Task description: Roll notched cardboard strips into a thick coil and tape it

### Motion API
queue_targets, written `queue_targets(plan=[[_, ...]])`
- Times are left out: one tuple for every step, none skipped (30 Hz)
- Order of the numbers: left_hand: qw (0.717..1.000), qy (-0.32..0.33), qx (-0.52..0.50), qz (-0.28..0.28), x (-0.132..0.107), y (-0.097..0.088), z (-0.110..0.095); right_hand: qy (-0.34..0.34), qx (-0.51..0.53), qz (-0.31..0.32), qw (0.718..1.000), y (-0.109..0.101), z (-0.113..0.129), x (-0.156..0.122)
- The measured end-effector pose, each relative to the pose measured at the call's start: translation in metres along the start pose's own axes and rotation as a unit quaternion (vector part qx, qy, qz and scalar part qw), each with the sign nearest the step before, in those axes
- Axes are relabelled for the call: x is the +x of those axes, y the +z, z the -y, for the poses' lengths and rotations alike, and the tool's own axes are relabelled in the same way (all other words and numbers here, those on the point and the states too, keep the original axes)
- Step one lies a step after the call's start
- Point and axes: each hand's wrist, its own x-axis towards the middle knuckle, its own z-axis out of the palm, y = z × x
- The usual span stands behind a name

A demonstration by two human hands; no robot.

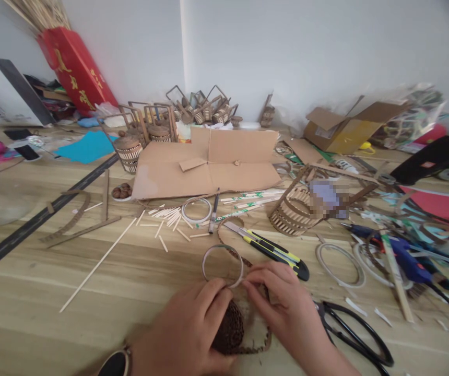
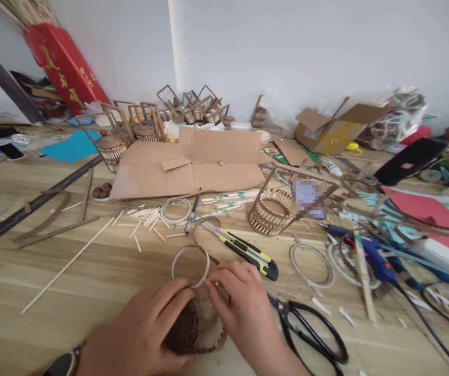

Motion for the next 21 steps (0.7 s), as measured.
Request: queue_targets(plan=[[1.000,-0.007,-0.006,0.007,0.001,-0.001,0.000,-0.009,-0.008,-0.010,1.000,-0.002,-0.001,0.001],[1.000,-0.017,-0.010,0.016,0.002,-0.002,0.000,-0.017,-0.016,-0.021,1.000,-0.004,-0.002,0.002],[0.999,-0.027,-0.012,0.026,0.003,-0.003,0.000,-0.025,-0.023,-0.030,0.999,-0.006,-0.003,0.003],[0.999,-0.035,-0.015,0.035,0.003,-0.004,0.001,-0.035,-0.029,-0.037,0.998,-0.008,-0.004,0.003],[0.998,-0.042,-0.017,0.045,0.004,-0.004,0.001,-0.047,-0.035,-0.042,0.997,-0.010,-0.004,0.004],[0.997,-0.049,-0.019,0.053,0.004,-0.005,0.001,-0.060,-0.041,-0.043,0.996,-0.011,-0.004,0.005],[0.997,-0.055,-0.022,0.059,0.004,-0.004,0.002,-0.072,-0.046,-0.042,0.995,-0.012,-0.004,0.005],[0.996,-0.062,-0.025,0.062,0.003,-0.004,0.002,-0.083,-0.049,-0.036,0.995,-0.012,-0.005,0.006],[0.995,-0.069,-0.028,0.063,0.003,-0.003,0.003,-0.090,-0.051,-0.026,0.994,-0.013,-0.005,0.006],[0.994,-0.078,-0.029,0.064,0.003,-0.003,0.003,-0.091,-0.050,-0.012,0.995,-0.013,-0.006,0.007],[0.994,-0.087,-0.029,0.065,0.002,-0.002,0.003,-0.088,-0.047,0.002,0.995,-0.013,-0.007,0.007],[0.993,-0.092,-0.028,0.067,0.002,-0.001,0.003,-0.080,-0.043,0.015,0.996,-0.013,-0.009,0.007],[0.993,-0.092,-0.028,0.070,0.002,0.000,0.002,-0.070,-0.039,0.023,0.997,-0.013,-0.011,0.008],[0.993,-0.090,-0.030,0.075,0.002,0.000,0.001,-0.058,-0.034,0.027,0.997,-0.013,-0.012,0.008],[0.992,-0.086,-0.033,0.081,0.002,0.001,0.001,-0.044,-0.029,0.028,0.998,-0.013,-0.013,0.009],[0.992,-0.081,-0.038,0.088,0.003,0.001,0.000,-0.031,-0.023,0.028,0.999,-0.013,-0.014,0.009],[0.992,-0.078,-0.044,0.094,0.003,0.001,-0.001,-0.020,-0.018,0.026,0.999,-0.014,-0.015,0.009],[0.991,-0.079,-0.049,0.101,0.003,0.001,-0.002,-0.012,-0.014,0.022,1.000,-0.014,-0.014,0.010],[0.990,-0.082,-0.054,0.106,0.004,0.001,-0.003,-0.009,-0.012,0.016,1.000,-0.015,-0.014,0.011],[0.989,-0.086,-0.058,0.109,0.004,0.001,-0.003,-0.008,-0.015,0.009,1.000,-0.015,-0.012,0.011],[0.988,-0.088,-0.061,0.111,0.004,0.000,-0.003,-0.010,-0.023,-0.002,1.000,-0.015,-0.010,0.012]])
